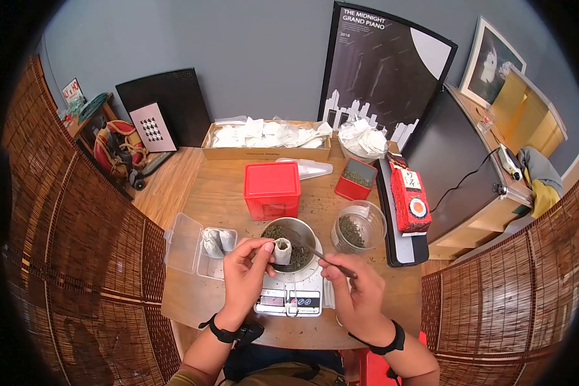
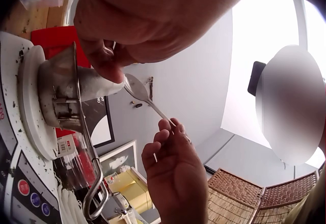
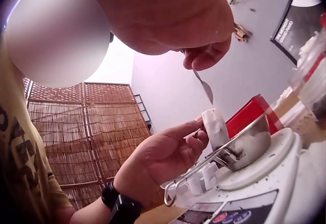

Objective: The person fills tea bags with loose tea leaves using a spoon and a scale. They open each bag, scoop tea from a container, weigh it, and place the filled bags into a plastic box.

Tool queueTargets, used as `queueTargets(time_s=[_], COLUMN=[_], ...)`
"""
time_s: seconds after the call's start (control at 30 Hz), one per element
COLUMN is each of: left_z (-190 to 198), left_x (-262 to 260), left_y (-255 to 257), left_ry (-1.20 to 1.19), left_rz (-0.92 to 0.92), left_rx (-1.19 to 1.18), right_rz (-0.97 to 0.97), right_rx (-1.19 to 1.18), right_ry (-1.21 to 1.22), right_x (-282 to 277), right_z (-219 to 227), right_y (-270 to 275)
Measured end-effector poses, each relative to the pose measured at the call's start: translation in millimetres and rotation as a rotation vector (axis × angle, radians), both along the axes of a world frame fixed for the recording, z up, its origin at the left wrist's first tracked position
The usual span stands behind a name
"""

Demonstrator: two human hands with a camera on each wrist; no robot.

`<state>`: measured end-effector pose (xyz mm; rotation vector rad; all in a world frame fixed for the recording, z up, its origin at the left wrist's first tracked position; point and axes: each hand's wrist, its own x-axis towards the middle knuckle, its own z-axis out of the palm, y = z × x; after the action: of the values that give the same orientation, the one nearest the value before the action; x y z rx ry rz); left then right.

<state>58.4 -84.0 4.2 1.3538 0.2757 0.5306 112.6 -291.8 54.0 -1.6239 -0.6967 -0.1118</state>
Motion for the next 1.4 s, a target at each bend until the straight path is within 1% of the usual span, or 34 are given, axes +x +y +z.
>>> queueTargets(time_s=[0.03,0.1,0.13,0.17,0.2,0.23,0.3,0.33,0.4,0.43,0.5,0.53,0.6,0.73,0.8,0.83,0.9,0.93,1.0,1.07,1.13,1.2,1.4], left_z=[0,-2,-2,-1,1,2,0,-1,-6,-7,-7,-7,-7,-9,-9,-9,-8,-7,-8,-7,-5,-7,-4], left_x=[0,0,0,0,-1,-3,-3,-3,-3,-4,-3,-3,-2,-2,-2,-2,-2,-2,-2,-2,-2,-2,0], left_y=[0,-1,-1,-2,-3,-4,-4,-4,-3,-2,-3,-3,-4,-3,-3,-3,-3,-3,-3,-4,-4,-3,-3], left_ry=[0.0,-0.016,-0.031,-0.031,-0.014,0.005,-0.001,-0.011,-0.014,-0.012,-0.011,-0.012,-0.022,-0.014,-0.015,-0.018,-0.023,-0.03,-0.034,-0.038,-0.034,-0.032,-0.031], left_rz=[-0.001,0.023,0.044,0.039,0.044,0.049,0.073,0.102,0.105,0.114,0.12,0.125,0.126,0.119,0.121,0.121,0.123,0.124,0.124,0.125,0.13,0.136,0.131], left_rx=[0.001,0.0,-0.001,0.0,0.034,0.069,0.101,0.132,0.141,0.151,0.15,0.148,0.153,0.155,0.151,0.148,0.147,0.147,0.14,0.133,0.176,0.193,0.196], right_rz=[-0.001,0.055,0.051,-0.009,-0.067,-0.072,-0.034,-0.041,-0.024,-0.024,-0.007,-0.006,-0.007,-0.009,-0.029,-0.028,-0.053,-0.052,-0.063,-0.053,-0.042,-0.057,-0.028], right_rx=[0.0,-0.152,-0.152,-0.108,-0.065,-0.065,-0.212,-0.21,-0.298,-0.299,-0.251,-0.25,0.025,0.109,0.18,0.18,0.287,0.287,0.385,0.38,0.373,0.393,0.437], right_ry=[0.0,-0.168,-0.167,-0.106,-0.044,-0.041,-0.006,-0.007,-0.083,-0.083,0.115,0.114,0.442,0.507,0.619,0.62,0.717,0.717,0.765,0.776,0.786,0.751,0.719], right_x=[2,6,6,5,5,8,18,21,27,28,28,28,27,33,32,32,31,31,29,30,31,31,31], right_z=[0,1,-1,-2,-4,-6,-11,-17,-28,-30,-37,-42,-54,-67,-69,-70,-70,-69,-64,-61,-58,-53,-24], right_y=[-1,-2,-1,0,0,1,5,4,4,3,3,3,2,-2,-1,-2,-3,-3,-4,-5,-5,-6,-8])
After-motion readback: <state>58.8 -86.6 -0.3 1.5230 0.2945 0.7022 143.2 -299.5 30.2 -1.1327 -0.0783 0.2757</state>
